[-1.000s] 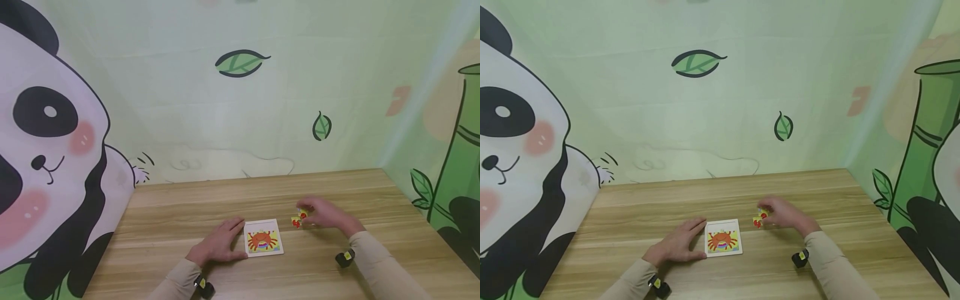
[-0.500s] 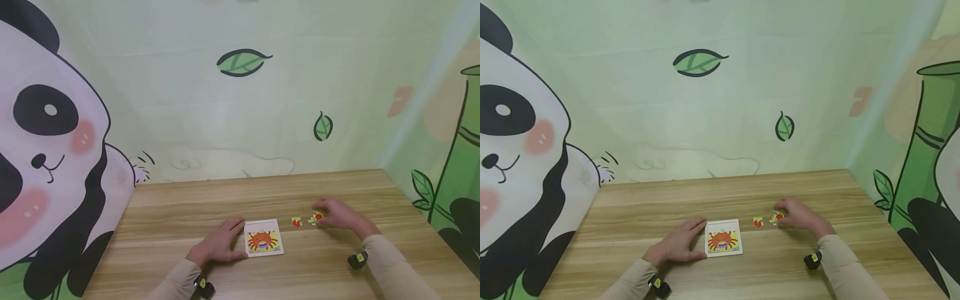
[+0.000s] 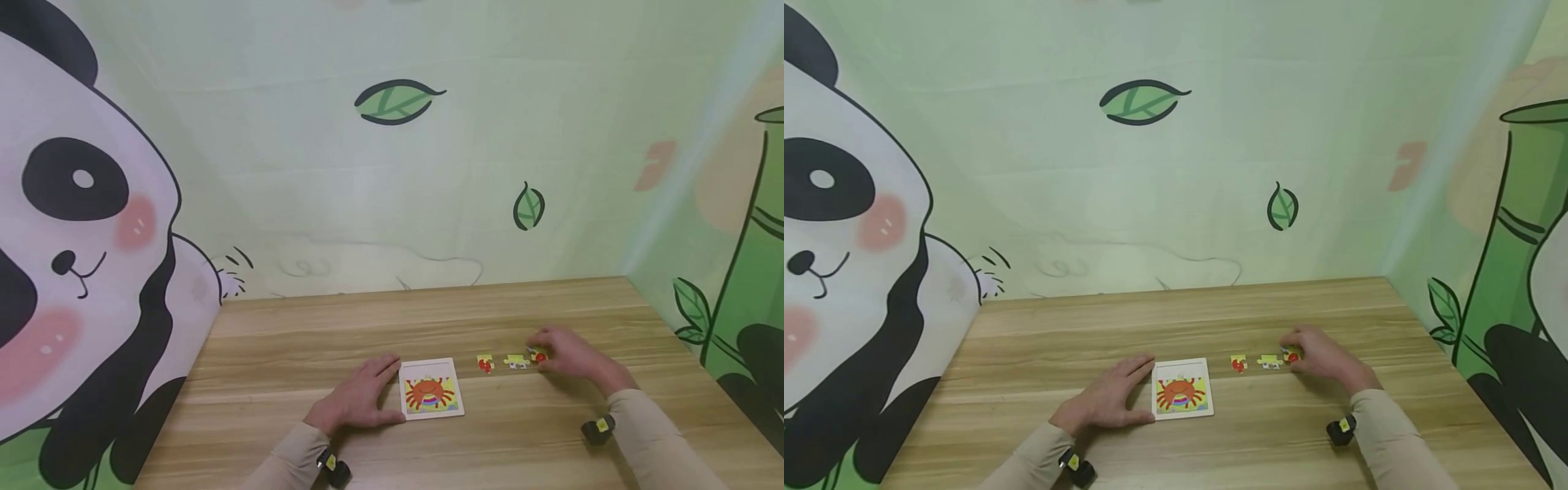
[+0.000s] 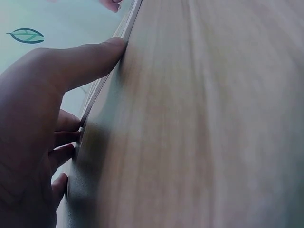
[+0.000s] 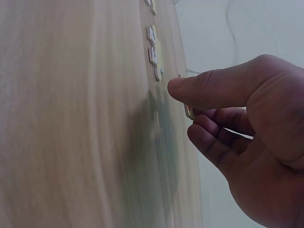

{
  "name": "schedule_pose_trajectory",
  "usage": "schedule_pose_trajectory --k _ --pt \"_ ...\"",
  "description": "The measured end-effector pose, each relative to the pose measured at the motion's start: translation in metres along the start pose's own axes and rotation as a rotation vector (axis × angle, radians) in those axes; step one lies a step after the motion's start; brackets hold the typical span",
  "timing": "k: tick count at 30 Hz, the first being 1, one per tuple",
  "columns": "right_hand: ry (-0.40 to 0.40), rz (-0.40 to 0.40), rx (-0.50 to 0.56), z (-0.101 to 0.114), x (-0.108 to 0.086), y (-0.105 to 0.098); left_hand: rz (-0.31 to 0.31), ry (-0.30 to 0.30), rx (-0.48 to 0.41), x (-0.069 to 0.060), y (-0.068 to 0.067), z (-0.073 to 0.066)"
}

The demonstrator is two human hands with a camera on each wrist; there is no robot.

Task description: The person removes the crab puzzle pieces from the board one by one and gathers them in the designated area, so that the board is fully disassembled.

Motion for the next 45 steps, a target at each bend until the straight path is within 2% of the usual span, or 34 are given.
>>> schedule_pose_trajectory --k 15,24,32,38,45 --pt "0.050 0.030 0.053 -0.013 -0.005 0.007 0.011 -0.008 0.008 0.001 0.002 0.001" --pt "-0.013 0.045 -0.008 -0.011 -0.005 0.008 0.008 -0.008 -0.003 0.000 0.002 0.000" --pt "0.023 0.036 -0.016 -0.010 -0.003 0.008 0.018 -0.011 0.009 0.000 0.000 0.000" --pt "0.084 0.036 0.047 0.007 0.006 0.004 0.004 -0.004 -0.012 0.000 -0.001 0.000" --pt "0.026 0.027 0.034 0.034 0.025 0.014 -0.002 0.004 -0.009 0.000 -0.001 0.000"
Point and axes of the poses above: each hand's wrist, its own x-axis towards the middle knuckle, its own y-axis out of the palm, z = x × y, the point moved 7 cm from there along x, towards the middle knuckle, and after that the axes turned 6 degrees about x, right-handed, at the moved point
